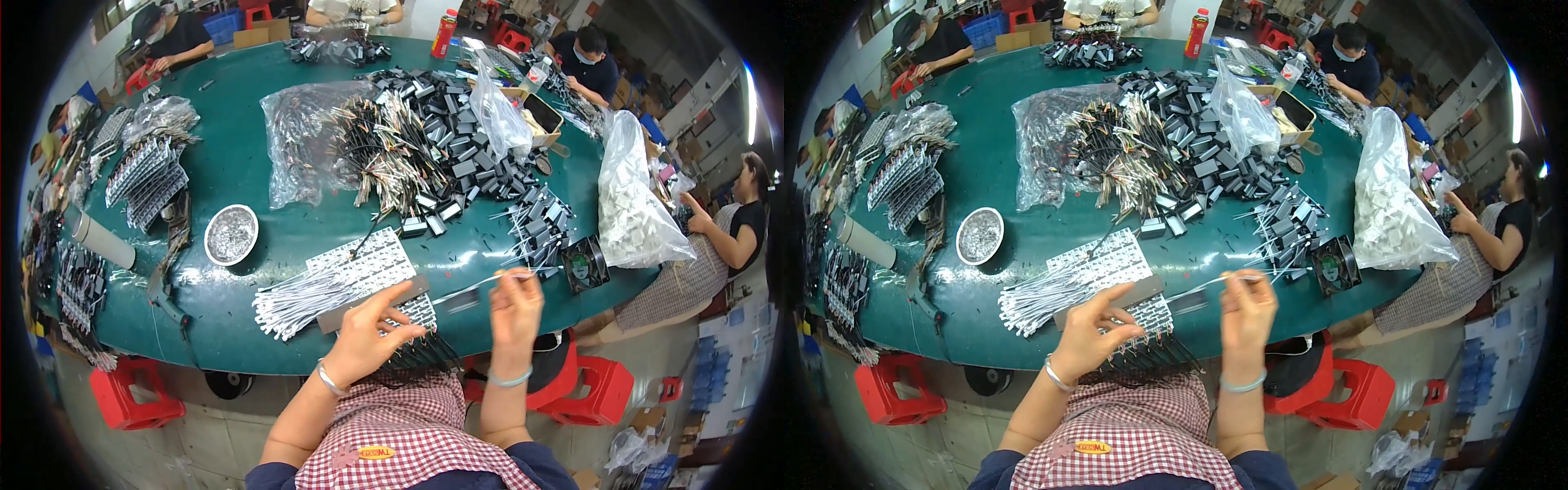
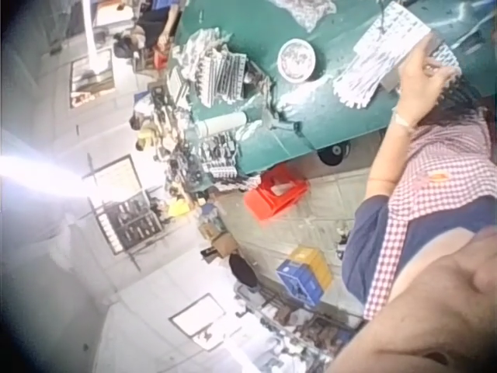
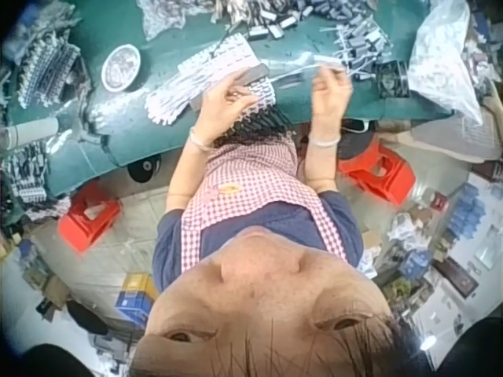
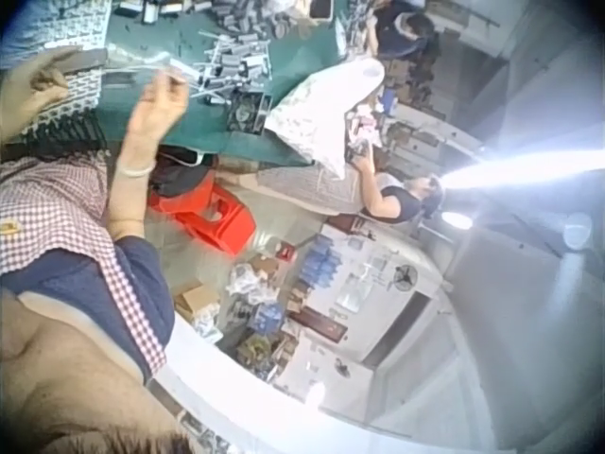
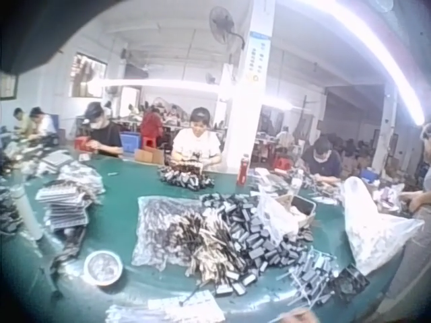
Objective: The person assembles electronic modules by hand, fitting plastic housings onto small circuit boards with attached wires.
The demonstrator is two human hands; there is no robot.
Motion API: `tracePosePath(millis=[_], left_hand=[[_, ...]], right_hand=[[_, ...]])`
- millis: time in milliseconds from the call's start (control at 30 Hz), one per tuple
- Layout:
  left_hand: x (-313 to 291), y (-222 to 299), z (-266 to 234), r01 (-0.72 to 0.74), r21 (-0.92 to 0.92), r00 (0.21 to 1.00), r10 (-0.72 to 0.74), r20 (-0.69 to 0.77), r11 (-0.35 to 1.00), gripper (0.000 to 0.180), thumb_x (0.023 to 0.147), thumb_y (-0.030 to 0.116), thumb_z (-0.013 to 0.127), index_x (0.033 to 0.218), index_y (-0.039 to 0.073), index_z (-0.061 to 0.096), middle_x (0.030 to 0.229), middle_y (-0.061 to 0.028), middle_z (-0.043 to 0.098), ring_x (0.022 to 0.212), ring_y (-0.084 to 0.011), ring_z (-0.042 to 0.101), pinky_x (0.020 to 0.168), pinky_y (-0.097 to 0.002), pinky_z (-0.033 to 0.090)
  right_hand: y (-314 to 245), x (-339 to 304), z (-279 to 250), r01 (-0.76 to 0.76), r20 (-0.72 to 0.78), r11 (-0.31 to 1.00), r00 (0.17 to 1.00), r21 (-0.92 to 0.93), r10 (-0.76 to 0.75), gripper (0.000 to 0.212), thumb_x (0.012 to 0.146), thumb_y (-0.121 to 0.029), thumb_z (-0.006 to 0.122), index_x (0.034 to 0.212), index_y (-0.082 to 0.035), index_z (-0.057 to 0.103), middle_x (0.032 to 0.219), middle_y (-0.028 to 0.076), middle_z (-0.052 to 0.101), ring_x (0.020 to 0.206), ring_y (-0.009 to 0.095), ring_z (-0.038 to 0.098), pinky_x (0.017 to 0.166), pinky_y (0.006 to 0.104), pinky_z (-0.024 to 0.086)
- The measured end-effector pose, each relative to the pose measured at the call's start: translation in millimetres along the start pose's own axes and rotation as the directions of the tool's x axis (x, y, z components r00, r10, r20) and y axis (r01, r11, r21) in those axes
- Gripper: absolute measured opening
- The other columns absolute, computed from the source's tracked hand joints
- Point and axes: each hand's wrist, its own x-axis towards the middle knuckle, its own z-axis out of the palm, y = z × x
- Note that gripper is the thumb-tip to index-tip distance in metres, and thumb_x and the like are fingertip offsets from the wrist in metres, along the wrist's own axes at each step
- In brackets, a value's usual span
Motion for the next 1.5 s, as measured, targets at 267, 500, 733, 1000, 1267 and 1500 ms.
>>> tracePosePath(millis=[267, 500, 733, 1000, 1267, 1500], left_hand=[[-23, -46, -64, 0.056, 0.610, 0.951, 0.145, -0.275, 0.791, 0.015, 0.083, 0.001, 0.069, 0.098, 0.002, 0.066, 0.090, -0.0157, 0.067, 0.082, -0.0359, 0.065, 0.070, -0.0407, 0.052], [-29, -54, -73, 0.165, 0.704, 0.968, 0.025, -0.251, 0.691, 0.009, 0.083, 0.002, 0.069, 0.090, -0.001, 0.066, 0.084, -0.0164, 0.067, 0.077, -0.0344, 0.065, 0.069, -0.0396, 0.050], [-14, -60, -88, 0.163, 0.637, 0.986, -0.112, -0.121, 0.753, 0.008, 0.081, 0.003, 0.069, 0.086, 0.000, 0.063, 0.083, -0.0174, 0.067, 0.078, -0.0375, 0.065, 0.068, -0.0421, 0.050], [-15, -43, -82, 0.157, 0.642, 0.980, -0.040, -0.194, 0.751, 0.006, 0.083, 0.002, 0.068, 0.086, 0.001, 0.063, 0.081, -0.0158, 0.066, 0.076, -0.0351, 0.064, 0.066, -0.0406, 0.049], [-18, -12, -86, -0.045, 0.650, 0.857, 0.364, -0.365, 0.758, 0.008, 0.087, -0.001, 0.065, 0.094, 0.000, 0.062, 0.088, -0.0122, 0.068, 0.083, -0.0260, 0.067, 0.070, -0.0333, 0.052], [-11, 10, -26, -0.077, 0.259, 0.974, 0.129, -0.188, 0.963, 0.008, 0.094, -0.004, 0.057, 0.101, -0.001, 0.058, 0.081, -0.0090, 0.065, 0.063, -0.0114, 0.061, 0.055, -0.0261, 0.046]], right_hand=[[-79, 109, -61, 0.521, 0.606, -0.353, 0.469, -0.777, -0.642, 0.017, 0.080, 0.008, 0.068, 0.092, -0.004, 0.069, 0.084, 0.011, 0.065, 0.072, 0.026, 0.061, 0.065, 0.0343, 0.049], [-13, 137, -127, 0.507, 0.739, -0.561, 0.585, -0.654, -0.333, 0.008, 0.078, 0.000, 0.065, 0.081, -0.007, 0.062, 0.083, 0.008, 0.063, 0.079, 0.029, 0.060, 0.069, 0.0394, 0.050], [30, 128, -94, 0.492, 0.643, -0.459, 0.717, -0.740, -0.268, 0.027, 0.073, 0.007, 0.063, 0.096, -0.007, 0.069, 0.106, 0.008, 0.065, 0.101, 0.030, 0.060, 0.085, 0.0392, 0.050], [105, 117, -6, 0.491, 0.489, -0.001, 0.867, -0.871, -0.096, 0.032, 0.078, -0.024, 0.079, 0.103, -0.006, 0.069, 0.102, 0.012, 0.066, 0.098, 0.032, 0.061, 0.084, 0.0422, 0.050], [103, 92, -8, 0.357, 0.355, -0.010, 0.924, -0.934, -0.141, 0.028, 0.078, -0.012, 0.076, 0.104, -0.005, 0.067, 0.101, 0.011, 0.064, 0.093, 0.030, 0.062, 0.082, 0.0399, 0.050], [63, 12, 8, -0.458, 0.337, 0.888, 0.829, -0.050, 0.447, 0.046, 0.094, -0.005, 0.063, 0.137, 0.001, 0.049, 0.118, 0.016, 0.062, 0.109, 0.025, 0.063, 0.089, 0.0334, 0.056]])
